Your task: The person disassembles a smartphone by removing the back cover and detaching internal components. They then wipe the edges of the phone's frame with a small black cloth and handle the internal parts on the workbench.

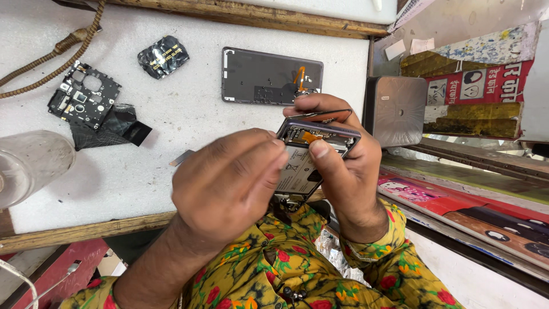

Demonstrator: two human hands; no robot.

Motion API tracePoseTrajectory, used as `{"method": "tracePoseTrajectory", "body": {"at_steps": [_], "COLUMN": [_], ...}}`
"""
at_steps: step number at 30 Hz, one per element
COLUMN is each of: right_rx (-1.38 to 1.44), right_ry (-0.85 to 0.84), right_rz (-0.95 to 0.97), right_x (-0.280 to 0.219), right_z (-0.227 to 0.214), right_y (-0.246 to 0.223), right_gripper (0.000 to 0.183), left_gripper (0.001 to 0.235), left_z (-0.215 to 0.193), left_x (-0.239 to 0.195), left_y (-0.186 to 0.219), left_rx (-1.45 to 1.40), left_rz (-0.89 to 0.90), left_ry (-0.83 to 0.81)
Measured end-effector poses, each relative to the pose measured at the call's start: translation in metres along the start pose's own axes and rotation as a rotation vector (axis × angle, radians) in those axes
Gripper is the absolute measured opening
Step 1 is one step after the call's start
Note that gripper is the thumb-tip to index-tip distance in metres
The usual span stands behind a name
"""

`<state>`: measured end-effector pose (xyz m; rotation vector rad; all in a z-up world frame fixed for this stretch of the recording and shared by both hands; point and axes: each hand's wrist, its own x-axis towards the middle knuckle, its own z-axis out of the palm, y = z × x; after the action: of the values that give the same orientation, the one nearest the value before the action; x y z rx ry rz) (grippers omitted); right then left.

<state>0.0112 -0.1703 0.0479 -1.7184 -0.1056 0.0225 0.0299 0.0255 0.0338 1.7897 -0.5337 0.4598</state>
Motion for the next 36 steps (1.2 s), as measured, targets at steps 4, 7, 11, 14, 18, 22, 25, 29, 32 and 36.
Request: {"method": "tracePoseTrajectory", "body": {"at_steps": [4, 7, 11, 14, 18, 22, 25, 29, 32, 36], "right_rx": [-0.134, -0.193, -0.263, -0.283, -0.362, -0.404, -0.405, -0.436, -0.455, -0.479], "right_ry": [0.008, 0.003, 0.002, 0.018, 0.019, 0.015, 0.032, 0.058, 0.055, 0.053], "right_rz": [-0.04, -0.091, -0.142, -0.165, -0.187, -0.189, -0.212, -0.265, -0.276, -0.277], "right_x": [-0.002, 0.0, -0.001, -0.002, -0.003, -0.004, -0.004, -0.004, -0.005, -0.004], "right_z": [0.001, 0.003, 0.004, 0.006, 0.007, 0.007, 0.009, 0.013, 0.014, 0.014], "right_y": [-0.005, -0.005, -0.005, -0.004, -0.006, -0.006, -0.002, 0.004, 0.008, 0.009], "right_gripper": [0.033, 0.029, 0.028, 0.026, 0.027, 0.024, 0.022, 0.02, 0.019, 0.018], "left_gripper": [0.02, 0.018, 0.018, 0.016, 0.015, 0.015, 0.019, 0.021, 0.015, 0.01], "left_z": [0.0, -0.002, -0.002, -0.002, -0.002, -0.002, -0.002, -0.001, -0.001, -0.004], "left_x": [-0.005, -0.005, -0.006, -0.007, -0.008, -0.009, -0.008, -0.005, -0.006, -0.006], "left_y": [-0.002, -0.004, -0.004, -0.004, -0.007, -0.008, -0.006, -0.005, -0.005, -0.007], "left_rx": [-0.157, -0.187, -0.193, -0.185, -0.198, -0.189, -0.048, 0.043, 0.076, -0.019], "left_rz": [-0.197, -0.224, -0.231, -0.24, -0.273, -0.271, -0.18, -0.092, -0.127, -0.214], "left_ry": [0.021, 0.014, 0.02, 0.032, 0.03, 0.045, 0.047, 0.062, 0.044, -0.01]}}
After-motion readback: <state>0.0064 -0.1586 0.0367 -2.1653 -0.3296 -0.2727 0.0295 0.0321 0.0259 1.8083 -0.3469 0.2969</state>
